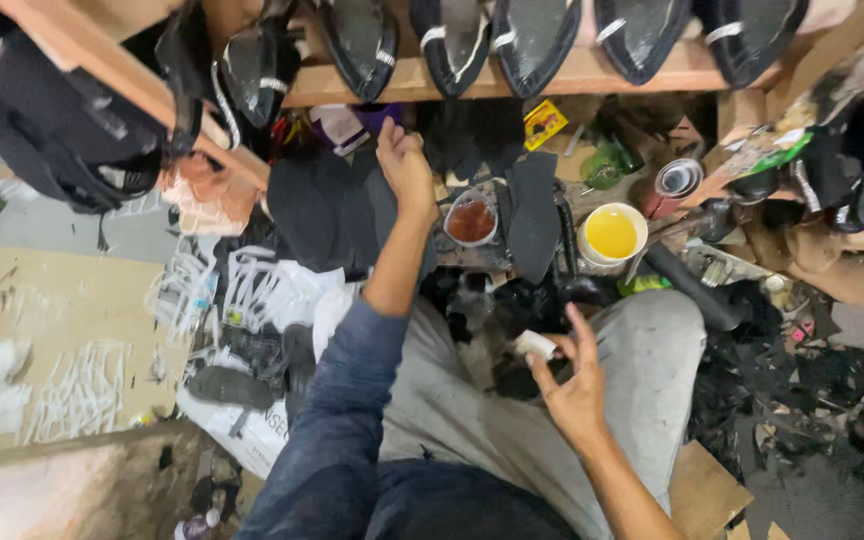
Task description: The person repeatedly picks up black shoe insoles, applies a dark liquid from a small container using a folded cloth, and places the treated insoles on a nearby wooden shelf. The person handles the insoles one at a time, turning them over to coat different areas.
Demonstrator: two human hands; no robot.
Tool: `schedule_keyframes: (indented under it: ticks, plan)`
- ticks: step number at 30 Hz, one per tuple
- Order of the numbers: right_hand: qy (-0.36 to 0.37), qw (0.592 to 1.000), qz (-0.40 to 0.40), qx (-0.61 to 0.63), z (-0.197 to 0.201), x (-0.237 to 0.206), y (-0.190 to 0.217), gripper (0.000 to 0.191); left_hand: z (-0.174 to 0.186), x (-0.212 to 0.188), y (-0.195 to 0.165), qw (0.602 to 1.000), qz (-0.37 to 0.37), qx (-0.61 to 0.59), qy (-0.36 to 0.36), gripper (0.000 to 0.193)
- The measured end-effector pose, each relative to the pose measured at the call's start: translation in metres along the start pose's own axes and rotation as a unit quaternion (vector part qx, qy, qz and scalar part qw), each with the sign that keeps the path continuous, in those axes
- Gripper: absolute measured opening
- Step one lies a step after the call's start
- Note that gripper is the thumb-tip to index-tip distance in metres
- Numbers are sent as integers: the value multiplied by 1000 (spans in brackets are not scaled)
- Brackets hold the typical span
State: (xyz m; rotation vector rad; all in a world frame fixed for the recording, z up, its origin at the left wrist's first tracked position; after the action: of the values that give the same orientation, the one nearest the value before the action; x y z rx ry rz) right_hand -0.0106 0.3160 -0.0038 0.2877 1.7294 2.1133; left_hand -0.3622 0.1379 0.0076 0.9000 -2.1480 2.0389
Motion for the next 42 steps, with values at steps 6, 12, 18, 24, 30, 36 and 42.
schedule_keyframes:
  ticks: [6,12,18,24,30,36,42]
  plan:
    - [9,1000,-18,-20,10,15,-11,81,-88,-163,-15,817,-159,360,422,43]
    - [21,1000,0,-19,12,11,-15,80,-109,-183,-9,671,-98,559,477,64]
    - [9,1000,-1,-16,17,9,-13,80,-107,-166,-29,852,-93,336,390,79]
    - [-52,998,-17,8,26,-6,-30,79,-15,-165,-68,847,334,-258,323,62]
    - [-50,995,28,85,27,-19,-44,82,146,-212,-162,732,436,-507,130,42]
    - [-28,994,37,97,22,-39,-47,81,248,-278,-203,713,450,-538,10,47]
    - [-11,995,73,73,12,-50,-45,82,269,-303,-217,655,461,-595,-72,52]
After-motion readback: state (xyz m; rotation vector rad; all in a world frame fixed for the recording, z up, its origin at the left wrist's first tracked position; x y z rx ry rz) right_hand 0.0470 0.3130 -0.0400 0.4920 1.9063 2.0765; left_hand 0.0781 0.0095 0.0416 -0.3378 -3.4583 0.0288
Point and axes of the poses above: each hand's wrist, its own x-axis towards the middle knuckle, its own z-axis out of the back of the hand, y = z × x, the point moved 6 cm from there along x, towards the middle knuckle, and after that the axes turned 11 degrees about -z, right-handed, at the moved point
